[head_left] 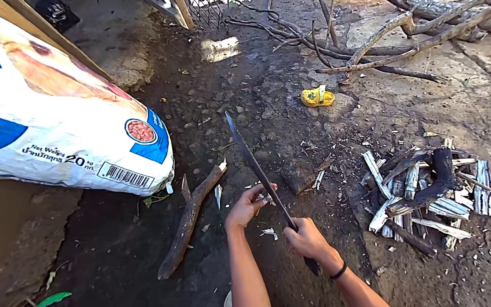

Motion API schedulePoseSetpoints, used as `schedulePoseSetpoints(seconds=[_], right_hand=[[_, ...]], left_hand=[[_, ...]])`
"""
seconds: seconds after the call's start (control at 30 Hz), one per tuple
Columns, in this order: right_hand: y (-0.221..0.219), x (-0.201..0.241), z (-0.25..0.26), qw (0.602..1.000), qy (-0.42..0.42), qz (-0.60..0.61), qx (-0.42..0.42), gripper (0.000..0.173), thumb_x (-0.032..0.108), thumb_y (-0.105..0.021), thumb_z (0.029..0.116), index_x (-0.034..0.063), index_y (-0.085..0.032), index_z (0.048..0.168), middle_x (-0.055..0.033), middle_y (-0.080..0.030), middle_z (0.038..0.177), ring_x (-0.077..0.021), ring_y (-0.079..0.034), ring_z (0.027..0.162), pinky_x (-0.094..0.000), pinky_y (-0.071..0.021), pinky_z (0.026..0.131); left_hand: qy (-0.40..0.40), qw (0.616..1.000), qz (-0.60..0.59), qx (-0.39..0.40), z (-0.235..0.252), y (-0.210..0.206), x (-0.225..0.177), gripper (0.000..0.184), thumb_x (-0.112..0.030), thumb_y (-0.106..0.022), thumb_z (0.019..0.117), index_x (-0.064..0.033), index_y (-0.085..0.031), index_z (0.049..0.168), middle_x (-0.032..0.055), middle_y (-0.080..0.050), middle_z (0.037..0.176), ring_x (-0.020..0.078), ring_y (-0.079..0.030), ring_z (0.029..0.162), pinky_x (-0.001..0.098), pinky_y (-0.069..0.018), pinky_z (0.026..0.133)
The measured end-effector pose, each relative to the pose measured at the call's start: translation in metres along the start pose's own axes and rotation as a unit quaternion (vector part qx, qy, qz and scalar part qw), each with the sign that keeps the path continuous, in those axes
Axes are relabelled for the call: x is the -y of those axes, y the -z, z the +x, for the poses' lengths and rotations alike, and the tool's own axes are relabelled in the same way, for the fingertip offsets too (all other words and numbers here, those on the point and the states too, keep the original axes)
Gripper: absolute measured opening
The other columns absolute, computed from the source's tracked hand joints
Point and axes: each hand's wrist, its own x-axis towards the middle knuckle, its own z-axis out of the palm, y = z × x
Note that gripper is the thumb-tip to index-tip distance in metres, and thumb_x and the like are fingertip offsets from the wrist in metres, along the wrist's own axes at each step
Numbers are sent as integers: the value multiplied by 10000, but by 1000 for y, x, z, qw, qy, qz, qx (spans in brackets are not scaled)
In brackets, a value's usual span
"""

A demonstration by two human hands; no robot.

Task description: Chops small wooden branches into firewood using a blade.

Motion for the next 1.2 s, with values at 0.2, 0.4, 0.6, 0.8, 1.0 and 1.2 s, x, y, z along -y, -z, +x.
schedulePoseSetpoints(seconds=[0.2,0.4,0.6,0.8,1.0,1.2], right_hand=[[3,-2,7,999,7,-33,-18,248,257,-513,959,113,-598,776,23,-508,604,-98,-534,528,-335,-451,538],[-4,-4,8,996,28,-77,-37,258,267,-523,965,90,-624,806,-5,-497,621,-141,-513,574,-373,-408,565],[-6,0,0,990,77,-76,-96,246,240,-532,937,75,-629,782,12,-479,580,-111,-496,531,-337,-391,531],[-11,-12,4,996,3,-64,-69,272,246,-507,984,72,-637,820,-25,-527,642,-160,-548,604,-392,-439,593],[-2,7,-6,990,66,-60,-110,266,229,-513,952,66,-635,782,2,-484,581,-119,-500,532,-349,-399,534],[-11,6,4,996,2,-76,-47,280,258,-507,988,70,-640,829,-33,-532,650,-180,-553,615,-409,-441,600]], left_hand=[[-17,999,-33,-28,-8,-18,12,633,44,-526,949,6,-347,1555,112,-444,1588,168,-526,1365,325,-453,1128],[-41,980,77,-179,-2,-52,11,485,90,-604,926,63,-509,1400,176,-596,1402,161,-636,1214,292,-558,975],[-19,967,210,-140,-6,-50,-23,448,33,-587,973,-1,-528,1416,135,-647,1347,155,-663,1158,302,-548,975],[20,959,260,-115,-3,-51,-4,500,14,-563,992,41,-462,1480,188,-611,1402,246,-624,1262,367,-491,1093],[-5,947,295,-128,-3,-51,-35,461,-6,-579,991,55,-503,1442,212,-630,1359,260,-643,1228,380,-500,1080],[3,951,258,-170,-4,-51,-2,459,27,-564,979,51,-502,1433,183,-646,1351,252,-641,1235,394,-500,1085]])
